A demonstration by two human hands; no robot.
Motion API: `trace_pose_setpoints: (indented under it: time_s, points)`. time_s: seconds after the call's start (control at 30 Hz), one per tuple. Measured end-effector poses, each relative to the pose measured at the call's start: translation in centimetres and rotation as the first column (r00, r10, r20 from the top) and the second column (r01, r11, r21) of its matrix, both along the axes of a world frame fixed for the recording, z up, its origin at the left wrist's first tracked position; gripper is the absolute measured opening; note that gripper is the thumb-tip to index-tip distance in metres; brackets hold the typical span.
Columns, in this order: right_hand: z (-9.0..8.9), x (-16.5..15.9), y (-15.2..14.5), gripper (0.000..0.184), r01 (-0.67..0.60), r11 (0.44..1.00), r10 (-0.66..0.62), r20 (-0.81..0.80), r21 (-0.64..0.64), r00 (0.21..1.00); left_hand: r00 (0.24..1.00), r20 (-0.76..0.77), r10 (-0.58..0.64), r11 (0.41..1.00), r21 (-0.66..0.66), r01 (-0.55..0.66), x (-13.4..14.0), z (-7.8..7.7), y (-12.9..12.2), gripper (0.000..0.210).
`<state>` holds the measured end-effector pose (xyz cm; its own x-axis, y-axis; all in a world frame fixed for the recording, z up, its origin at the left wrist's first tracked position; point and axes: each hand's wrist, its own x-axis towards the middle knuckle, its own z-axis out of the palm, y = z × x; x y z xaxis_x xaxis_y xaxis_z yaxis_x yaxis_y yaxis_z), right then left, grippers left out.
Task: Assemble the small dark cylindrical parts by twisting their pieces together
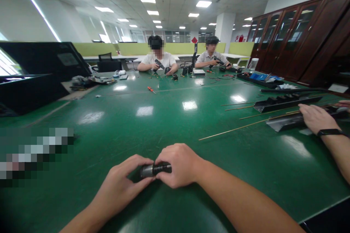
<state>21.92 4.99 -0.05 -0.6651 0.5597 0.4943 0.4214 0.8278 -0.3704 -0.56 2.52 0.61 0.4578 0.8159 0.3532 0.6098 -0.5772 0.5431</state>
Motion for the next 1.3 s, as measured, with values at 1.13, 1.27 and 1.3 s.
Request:
trace_pose_setpoints:
  time_s: [1.13, 1.27, 1.3]
  points:
    - [0.09, -0.49, -0.25, 0.019, 0.02, 1.0, -0.019, 0.11, -0.009, 0.994, 1.0, 0.005, 0.014, 0.999, 0.043, -0.014, -0.3, -0.11, 0.16, 0.016]
    - [0.1, -0.45, -0.24, 0.019, 0.02, 1.0, -0.019, 0.113, -0.009, 0.993, 1.0, -0.002, 0.015, 0.999, 0.045, -0.015, -0.23, -0.01, 0.12, 0.016]
    - [0.09, -0.44, -0.23, 0.019, 0.02, 1.0, -0.018, 0.113, -0.011, 0.993, 1.0, -0.003, 0.012, 0.999, 0.048, -0.012, -0.21, 0.05, 0.11, 0.015]
